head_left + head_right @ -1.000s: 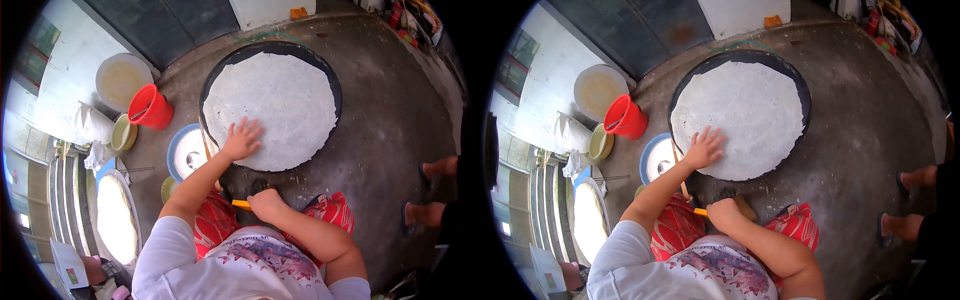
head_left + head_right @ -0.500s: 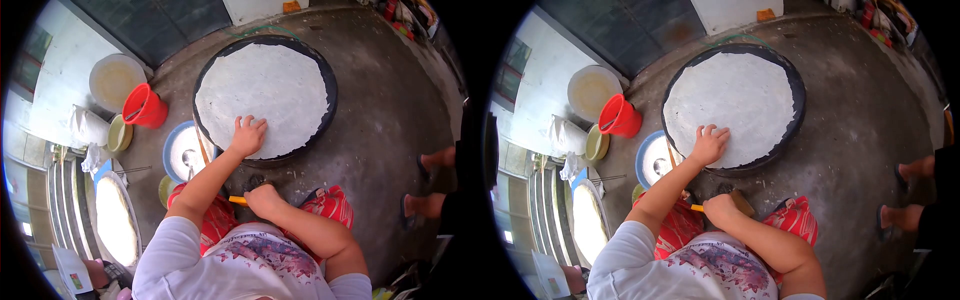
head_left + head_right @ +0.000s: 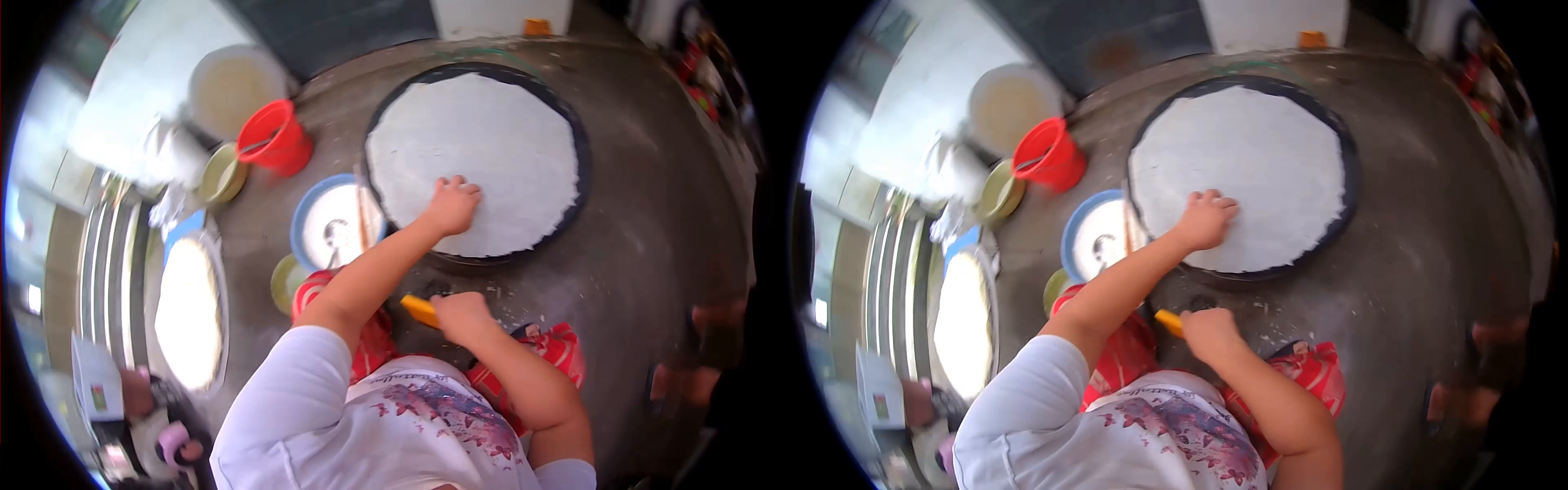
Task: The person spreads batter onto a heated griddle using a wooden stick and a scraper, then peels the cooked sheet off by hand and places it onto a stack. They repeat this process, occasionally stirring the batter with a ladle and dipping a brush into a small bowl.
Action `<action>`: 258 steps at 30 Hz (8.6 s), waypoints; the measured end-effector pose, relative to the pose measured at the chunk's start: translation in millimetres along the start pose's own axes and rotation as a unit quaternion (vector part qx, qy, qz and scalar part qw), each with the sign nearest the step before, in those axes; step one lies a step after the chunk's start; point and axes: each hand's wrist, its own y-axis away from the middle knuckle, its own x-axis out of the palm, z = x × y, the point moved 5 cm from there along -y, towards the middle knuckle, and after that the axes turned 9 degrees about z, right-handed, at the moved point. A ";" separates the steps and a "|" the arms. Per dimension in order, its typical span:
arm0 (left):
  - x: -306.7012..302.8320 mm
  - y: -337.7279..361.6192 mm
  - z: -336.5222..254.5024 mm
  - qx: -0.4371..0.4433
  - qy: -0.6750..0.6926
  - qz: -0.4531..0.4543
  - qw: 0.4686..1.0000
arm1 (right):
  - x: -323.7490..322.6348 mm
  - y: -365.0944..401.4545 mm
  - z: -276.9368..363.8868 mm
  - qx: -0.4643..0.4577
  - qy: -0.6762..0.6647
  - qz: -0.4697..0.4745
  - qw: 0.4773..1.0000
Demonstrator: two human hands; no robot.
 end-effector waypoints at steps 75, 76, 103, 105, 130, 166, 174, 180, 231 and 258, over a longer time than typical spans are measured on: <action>2.5 95.5 43.3 0.095 0.069 -0.203 0.972 | 10.2 28.6 -19.7 0.030 -0.117 -0.246 0.962; 5.3 97.3 44.8 0.099 0.058 -0.208 0.971 | 10.9 27.7 -19.9 0.022 -0.120 -0.240 0.963; -157.3 201.3 124.2 -0.039 0.131 -0.274 0.952 | -38.8 54.7 -135.3 0.140 -0.317 -0.453 0.821; -156.0 210.7 168.5 -0.075 0.204 -0.277 0.936 | -71.9 51.2 -99.2 0.100 -0.339 -0.445 0.823; 21.7 814.0 165.3 -0.609 0.029 -0.385 0.692 | -74.8 -188.6 370.2 -0.417 -0.024 -0.248 0.874; 5.0 540.3 133.1 -0.207 0.746 -0.558 0.297 | -1.9 -193.6 376.8 -0.234 -0.701 0.200 0.644; 55.8 585.2 259.6 -0.350 0.678 -0.646 0.017 | -55.5 -217.6 265.6 -0.172 -0.477 0.029 0.861; 86.8 608.4 275.2 -0.335 0.687 -0.644 0.009 | -26.3 -233.6 111.9 0.022 -0.466 -0.027 0.884; 300.6 478.3 169.6 -0.682 0.446 -0.210 0.540 | 31.7 -303.5 153.7 0.015 -0.024 0.149 0.988; 253.8 493.1 173.9 -0.726 0.312 -0.120 0.601 | 17.2 -268.7 158.9 -0.114 0.069 0.108 0.985</action>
